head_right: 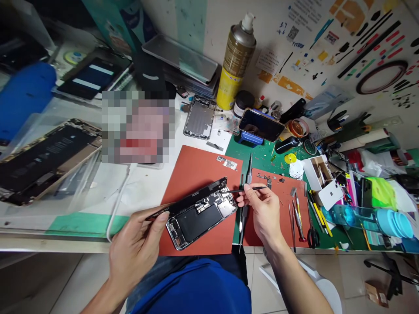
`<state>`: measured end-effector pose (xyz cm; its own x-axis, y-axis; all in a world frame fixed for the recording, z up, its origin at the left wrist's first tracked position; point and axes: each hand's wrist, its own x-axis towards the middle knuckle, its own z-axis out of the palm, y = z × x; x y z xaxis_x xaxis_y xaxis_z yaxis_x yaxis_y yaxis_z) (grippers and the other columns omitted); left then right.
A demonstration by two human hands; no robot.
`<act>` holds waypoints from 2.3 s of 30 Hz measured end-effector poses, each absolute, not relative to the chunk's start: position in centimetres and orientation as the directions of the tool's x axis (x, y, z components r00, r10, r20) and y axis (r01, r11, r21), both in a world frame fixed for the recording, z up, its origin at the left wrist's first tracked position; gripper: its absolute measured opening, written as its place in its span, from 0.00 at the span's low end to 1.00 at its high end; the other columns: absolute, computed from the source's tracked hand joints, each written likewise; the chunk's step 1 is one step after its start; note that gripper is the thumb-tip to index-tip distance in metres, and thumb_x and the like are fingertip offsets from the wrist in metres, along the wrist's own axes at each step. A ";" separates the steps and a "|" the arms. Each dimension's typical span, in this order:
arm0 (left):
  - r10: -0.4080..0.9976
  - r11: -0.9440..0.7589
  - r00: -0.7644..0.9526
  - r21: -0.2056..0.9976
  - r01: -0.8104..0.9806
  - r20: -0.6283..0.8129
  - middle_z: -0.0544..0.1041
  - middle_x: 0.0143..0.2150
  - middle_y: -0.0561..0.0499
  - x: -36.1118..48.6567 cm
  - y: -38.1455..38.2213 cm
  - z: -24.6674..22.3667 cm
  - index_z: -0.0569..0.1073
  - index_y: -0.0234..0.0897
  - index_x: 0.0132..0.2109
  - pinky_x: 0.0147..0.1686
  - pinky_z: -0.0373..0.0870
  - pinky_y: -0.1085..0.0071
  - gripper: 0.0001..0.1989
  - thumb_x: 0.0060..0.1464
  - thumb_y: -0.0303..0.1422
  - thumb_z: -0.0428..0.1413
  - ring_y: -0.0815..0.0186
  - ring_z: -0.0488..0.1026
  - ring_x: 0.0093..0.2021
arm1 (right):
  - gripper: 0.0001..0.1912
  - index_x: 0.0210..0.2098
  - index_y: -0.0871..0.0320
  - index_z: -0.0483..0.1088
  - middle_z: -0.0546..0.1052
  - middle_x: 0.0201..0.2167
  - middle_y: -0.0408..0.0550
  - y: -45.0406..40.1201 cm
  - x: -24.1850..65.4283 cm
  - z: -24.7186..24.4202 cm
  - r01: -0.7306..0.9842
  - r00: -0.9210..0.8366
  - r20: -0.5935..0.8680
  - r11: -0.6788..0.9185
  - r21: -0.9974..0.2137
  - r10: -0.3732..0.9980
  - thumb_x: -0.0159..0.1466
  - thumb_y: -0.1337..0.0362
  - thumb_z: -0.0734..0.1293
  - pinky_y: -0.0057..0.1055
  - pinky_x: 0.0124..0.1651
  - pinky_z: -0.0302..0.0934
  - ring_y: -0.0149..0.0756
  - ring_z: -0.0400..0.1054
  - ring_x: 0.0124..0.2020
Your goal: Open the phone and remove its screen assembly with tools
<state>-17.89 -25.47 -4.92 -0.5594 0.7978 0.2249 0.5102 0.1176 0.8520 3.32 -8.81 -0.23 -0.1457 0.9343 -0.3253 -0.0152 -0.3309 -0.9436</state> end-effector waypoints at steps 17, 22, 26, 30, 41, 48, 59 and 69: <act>0.811 0.071 -0.524 0.845 0.530 0.260 0.87 0.46 0.53 -17.8 -25.2 -4.7 0.76 0.41 0.53 0.45 0.79 0.78 0.08 0.70 0.31 0.57 0.67 0.86 0.43 | 0.19 0.34 0.62 0.83 0.84 0.28 0.52 -7.3 2.8 -0.3 0.009 -0.242 -0.470 -0.483 -0.876 0.848 0.51 0.57 0.87 0.24 0.30 0.75 0.34 0.80 0.28; 0.804 0.076 -0.534 0.846 0.527 0.261 0.87 0.46 0.53 -17.9 -25.3 -5.0 0.77 0.41 0.53 0.45 0.79 0.78 0.08 0.70 0.32 0.57 0.68 0.86 0.44 | 0.18 0.35 0.63 0.83 0.85 0.30 0.56 -7.4 3.2 -0.3 0.010 -0.213 -0.496 -0.505 -0.863 0.842 0.53 0.57 0.86 0.24 0.33 0.76 0.35 0.81 0.29; 0.803 0.077 -0.536 0.846 0.528 0.261 0.87 0.46 0.53 -17.8 -25.3 -5.0 0.77 0.41 0.53 0.44 0.79 0.78 0.08 0.70 0.32 0.57 0.68 0.86 0.43 | 0.15 0.36 0.61 0.83 0.85 0.30 0.52 -8.7 3.9 0.4 0.014 -0.206 -0.434 -0.441 -0.897 0.877 0.57 0.59 0.84 0.27 0.33 0.77 0.36 0.81 0.28; 0.805 0.084 -0.524 0.821 0.565 0.279 0.87 0.45 0.52 -17.7 -25.3 -5.0 0.77 0.40 0.53 0.44 0.79 0.79 0.08 0.71 0.33 0.57 0.68 0.86 0.42 | 0.05 0.42 0.56 0.83 0.86 0.33 0.49 -11.5 4.2 0.8 0.111 -0.294 -0.209 -0.184 -0.977 0.933 0.67 0.63 0.78 0.32 0.36 0.79 0.38 0.82 0.31; 0.826 0.028 -0.480 0.828 0.559 0.296 0.87 0.48 0.52 -17.8 -25.0 -4.3 0.75 0.40 0.54 0.46 0.79 0.78 0.08 0.71 0.29 0.55 0.68 0.86 0.46 | 0.17 0.52 0.58 0.76 0.84 0.41 0.51 -13.0 3.9 1.9 0.247 -0.700 0.319 0.636 -0.731 0.639 0.68 0.82 0.70 0.37 0.49 0.79 0.40 0.81 0.46; 0.823 0.012 -0.475 0.825 0.566 0.313 0.87 0.47 0.50 -17.7 -24.9 -4.3 0.75 0.39 0.53 0.47 0.81 0.75 0.07 0.71 0.29 0.55 0.66 0.86 0.46 | 0.16 0.53 0.60 0.73 0.83 0.42 0.54 -12.7 3.5 2.4 0.248 -0.774 0.305 0.709 -0.660 0.554 0.70 0.81 0.68 0.36 0.49 0.79 0.40 0.81 0.48; 0.829 0.015 -0.483 0.854 0.520 0.280 0.88 0.48 0.50 -17.8 -24.8 -4.0 0.77 0.40 0.52 0.46 0.82 0.72 0.08 0.70 0.28 0.55 0.63 0.87 0.45 | 0.18 0.56 0.59 0.75 0.84 0.47 0.57 -11.7 2.1 4.4 0.231 -0.920 0.173 0.841 -0.489 0.353 0.72 0.78 0.61 0.38 0.45 0.82 0.42 0.82 0.45; 0.828 0.031 -0.487 0.846 0.532 0.276 0.87 0.48 0.51 -17.7 -25.0 -4.5 0.76 0.41 0.54 0.46 0.80 0.74 0.08 0.70 0.29 0.55 0.65 0.86 0.45 | 0.27 0.68 0.64 0.69 0.86 0.49 0.62 -14.9 5.8 -1.3 0.126 -0.847 0.473 0.957 -0.261 0.241 0.71 0.77 0.67 0.35 0.38 0.83 0.47 0.85 0.44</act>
